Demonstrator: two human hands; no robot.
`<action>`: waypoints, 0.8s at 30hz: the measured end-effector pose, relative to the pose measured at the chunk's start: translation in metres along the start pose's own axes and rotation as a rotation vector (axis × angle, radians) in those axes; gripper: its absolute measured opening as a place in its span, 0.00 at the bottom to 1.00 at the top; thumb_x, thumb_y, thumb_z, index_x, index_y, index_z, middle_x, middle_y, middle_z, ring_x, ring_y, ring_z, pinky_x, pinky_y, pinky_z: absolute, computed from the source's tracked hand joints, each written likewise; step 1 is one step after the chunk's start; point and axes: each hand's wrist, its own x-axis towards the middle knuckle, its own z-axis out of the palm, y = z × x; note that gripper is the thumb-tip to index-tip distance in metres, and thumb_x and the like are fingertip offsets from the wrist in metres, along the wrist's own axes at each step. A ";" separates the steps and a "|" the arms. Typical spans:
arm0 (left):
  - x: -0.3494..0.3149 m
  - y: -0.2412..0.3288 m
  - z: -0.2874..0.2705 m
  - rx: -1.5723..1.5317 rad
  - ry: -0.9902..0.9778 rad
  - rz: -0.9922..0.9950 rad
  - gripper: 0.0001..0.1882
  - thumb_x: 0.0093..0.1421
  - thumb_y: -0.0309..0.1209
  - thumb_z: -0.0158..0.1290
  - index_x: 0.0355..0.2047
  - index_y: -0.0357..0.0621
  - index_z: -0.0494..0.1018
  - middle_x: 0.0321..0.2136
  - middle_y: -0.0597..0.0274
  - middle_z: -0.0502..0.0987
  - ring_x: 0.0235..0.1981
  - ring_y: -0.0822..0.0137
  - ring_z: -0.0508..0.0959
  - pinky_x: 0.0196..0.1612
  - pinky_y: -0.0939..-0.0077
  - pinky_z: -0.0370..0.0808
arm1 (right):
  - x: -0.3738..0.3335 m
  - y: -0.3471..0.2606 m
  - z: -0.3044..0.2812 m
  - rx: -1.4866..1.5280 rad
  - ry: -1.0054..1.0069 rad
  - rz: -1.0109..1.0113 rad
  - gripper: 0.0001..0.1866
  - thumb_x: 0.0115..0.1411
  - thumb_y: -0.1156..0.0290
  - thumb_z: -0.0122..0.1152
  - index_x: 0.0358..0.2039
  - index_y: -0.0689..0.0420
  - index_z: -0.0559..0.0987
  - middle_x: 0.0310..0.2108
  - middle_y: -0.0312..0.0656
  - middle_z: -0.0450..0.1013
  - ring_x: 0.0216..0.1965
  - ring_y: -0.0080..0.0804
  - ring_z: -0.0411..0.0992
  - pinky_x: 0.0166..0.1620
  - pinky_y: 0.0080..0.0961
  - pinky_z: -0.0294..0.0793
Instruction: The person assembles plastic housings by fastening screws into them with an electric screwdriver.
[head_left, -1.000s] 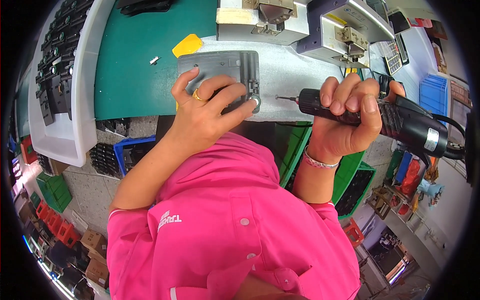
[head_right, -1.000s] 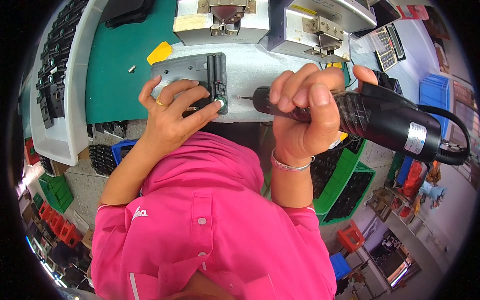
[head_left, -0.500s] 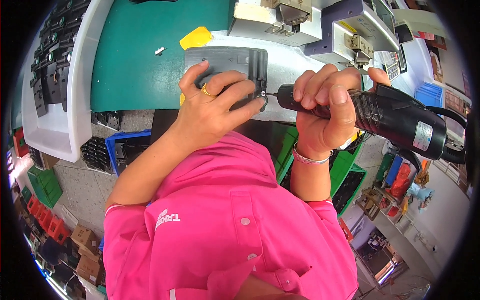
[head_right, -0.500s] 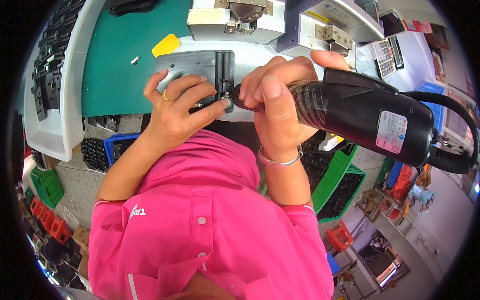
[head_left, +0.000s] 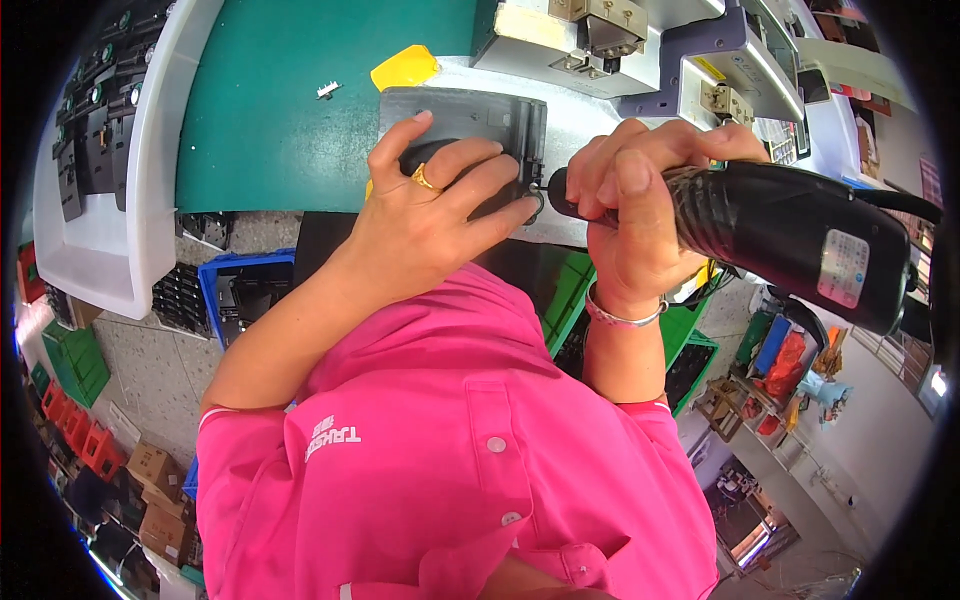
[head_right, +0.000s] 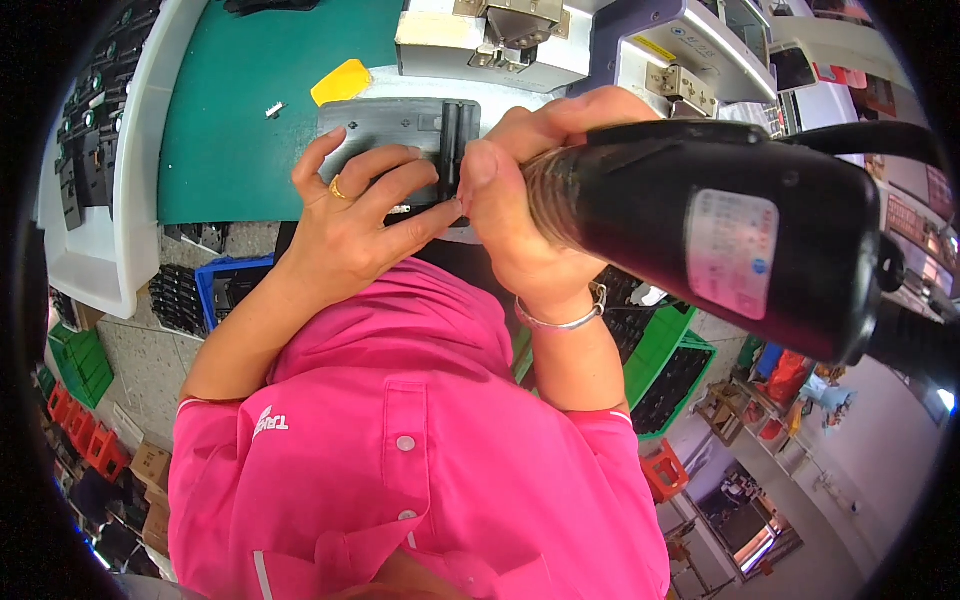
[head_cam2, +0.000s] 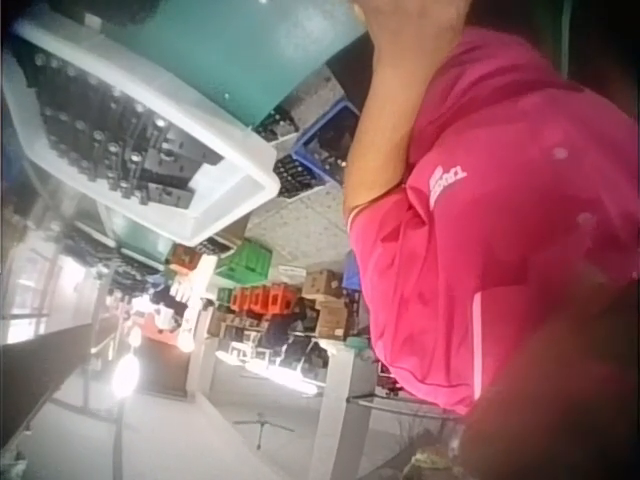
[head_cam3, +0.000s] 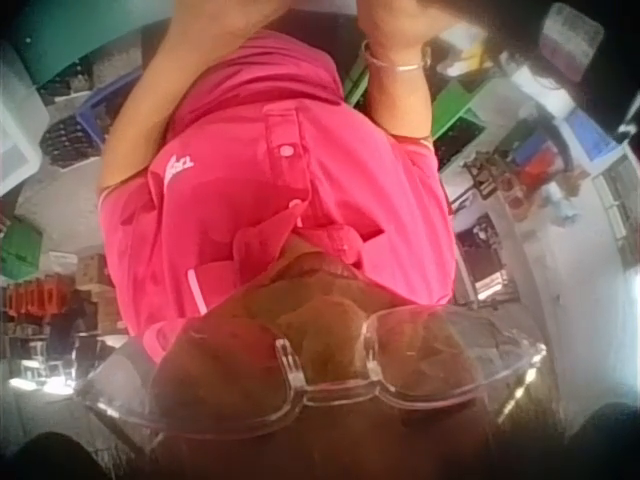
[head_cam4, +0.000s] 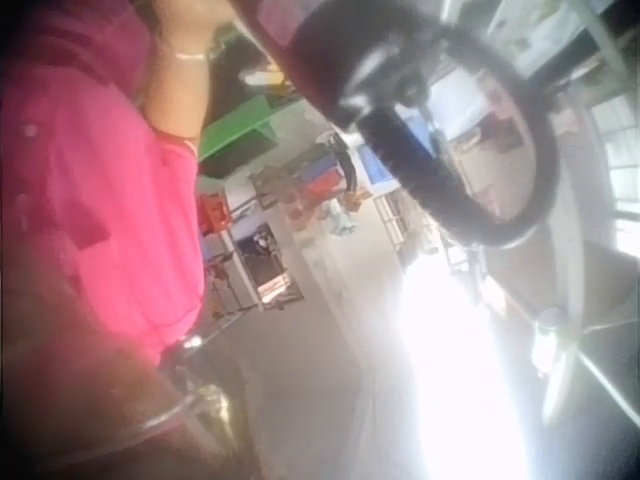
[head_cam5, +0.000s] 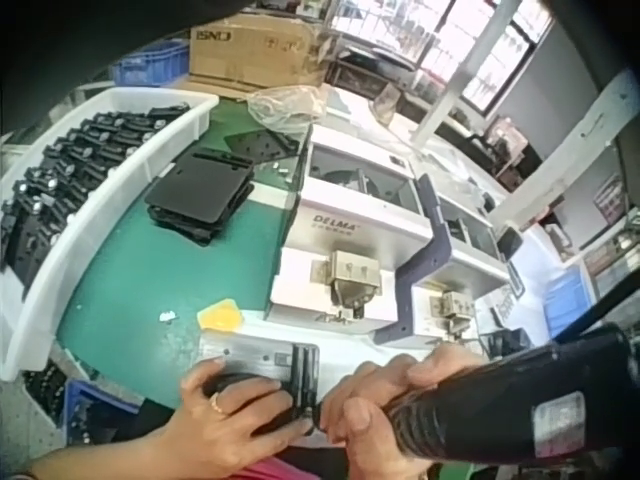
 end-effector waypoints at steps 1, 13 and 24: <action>-0.001 -0.001 -0.001 0.005 -0.014 -0.012 0.13 0.45 0.35 0.58 0.33 0.65 0.79 0.38 0.75 0.74 0.46 0.72 0.72 0.59 0.51 0.51 | 0.000 0.000 -0.002 -0.003 -0.002 -0.003 0.24 0.58 0.81 0.55 0.51 0.52 0.60 0.19 0.38 0.64 0.14 0.27 0.61 0.19 0.28 0.68; -0.004 0.002 0.008 -0.041 0.011 -0.087 0.17 0.45 0.34 0.59 0.37 0.70 0.80 0.38 0.74 0.73 0.47 0.70 0.72 0.60 0.52 0.50 | 0.010 -0.010 -0.002 0.312 0.224 -0.016 0.29 0.57 0.80 0.56 0.56 0.54 0.55 0.18 0.37 0.66 0.16 0.29 0.65 0.21 0.31 0.71; 0.005 -0.001 0.012 -0.079 -0.017 -0.079 0.21 0.43 0.35 0.62 0.40 0.69 0.79 0.39 0.72 0.72 0.47 0.68 0.71 0.59 0.51 0.52 | 0.074 -0.001 -0.003 0.155 0.349 -0.338 0.27 0.57 0.80 0.54 0.52 0.64 0.51 0.17 0.42 0.66 0.15 0.31 0.67 0.26 0.33 0.76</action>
